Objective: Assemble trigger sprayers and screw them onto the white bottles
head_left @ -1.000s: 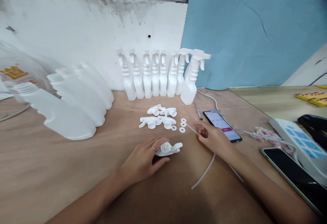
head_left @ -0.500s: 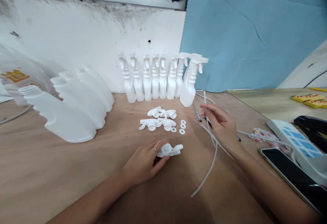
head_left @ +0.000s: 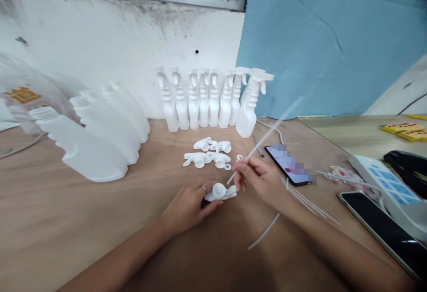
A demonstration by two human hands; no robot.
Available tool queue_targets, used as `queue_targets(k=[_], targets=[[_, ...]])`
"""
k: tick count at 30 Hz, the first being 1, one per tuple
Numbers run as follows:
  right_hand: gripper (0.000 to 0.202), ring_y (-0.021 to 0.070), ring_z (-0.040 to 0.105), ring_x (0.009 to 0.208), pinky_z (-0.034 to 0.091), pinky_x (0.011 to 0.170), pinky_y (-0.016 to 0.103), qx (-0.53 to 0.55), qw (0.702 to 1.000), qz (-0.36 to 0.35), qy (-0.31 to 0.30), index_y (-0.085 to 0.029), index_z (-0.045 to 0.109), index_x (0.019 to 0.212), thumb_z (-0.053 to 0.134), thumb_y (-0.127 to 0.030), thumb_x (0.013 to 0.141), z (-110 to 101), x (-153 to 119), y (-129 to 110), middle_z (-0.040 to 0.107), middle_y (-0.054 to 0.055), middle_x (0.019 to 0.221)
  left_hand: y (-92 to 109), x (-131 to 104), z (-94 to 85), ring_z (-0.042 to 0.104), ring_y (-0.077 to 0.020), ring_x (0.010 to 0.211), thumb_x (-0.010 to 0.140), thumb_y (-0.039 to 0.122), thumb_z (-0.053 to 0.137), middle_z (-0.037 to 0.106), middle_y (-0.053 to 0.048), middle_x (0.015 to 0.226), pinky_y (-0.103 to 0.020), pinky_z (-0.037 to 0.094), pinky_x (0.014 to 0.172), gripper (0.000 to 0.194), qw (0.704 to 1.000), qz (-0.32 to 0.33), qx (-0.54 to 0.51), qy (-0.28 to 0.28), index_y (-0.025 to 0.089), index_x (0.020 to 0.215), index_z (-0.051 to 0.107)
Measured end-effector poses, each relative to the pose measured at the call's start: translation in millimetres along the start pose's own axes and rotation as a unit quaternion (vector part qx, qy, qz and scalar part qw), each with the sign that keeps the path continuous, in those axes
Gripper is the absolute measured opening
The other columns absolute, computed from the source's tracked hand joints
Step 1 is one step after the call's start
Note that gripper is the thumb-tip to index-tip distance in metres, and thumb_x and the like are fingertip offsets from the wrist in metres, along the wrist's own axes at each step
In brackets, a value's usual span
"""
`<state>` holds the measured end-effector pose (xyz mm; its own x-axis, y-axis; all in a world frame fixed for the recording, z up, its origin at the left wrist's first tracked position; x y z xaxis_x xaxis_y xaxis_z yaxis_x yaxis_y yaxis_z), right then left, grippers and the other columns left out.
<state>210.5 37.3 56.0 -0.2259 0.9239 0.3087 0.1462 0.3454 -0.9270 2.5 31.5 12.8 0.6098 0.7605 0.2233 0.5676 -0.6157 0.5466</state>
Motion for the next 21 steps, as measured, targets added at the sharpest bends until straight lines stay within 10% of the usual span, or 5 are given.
queue_targets(k=[21], targets=[[0.024, 0.0161, 0.050, 0.070, 0.039, 0.067, 0.029, -0.190, 0.972, -0.093, -0.104, -0.022, 0.046, 0.072, 0.049, -0.022, 0.096, 38, -1, 7, 0.052, -0.001, 0.073, -1, 1, 0.3, 0.062, -0.0204, 0.099, 0.096, 0.042, 0.054, 0.066, -0.003, 0.108, -0.028, 0.048, 0.079, 0.023, 0.999, -0.009, -0.039, -0.008, 0.023, 0.107, 0.060]])
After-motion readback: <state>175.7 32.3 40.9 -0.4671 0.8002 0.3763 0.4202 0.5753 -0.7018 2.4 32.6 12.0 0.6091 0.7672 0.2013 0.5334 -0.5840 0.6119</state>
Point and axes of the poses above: each hand's wrist, its own x-axis towards the middle knuckle, its own z-axis out of the palm, y = z × x, the point moved 2 cm from there along x, towards the middle knuckle
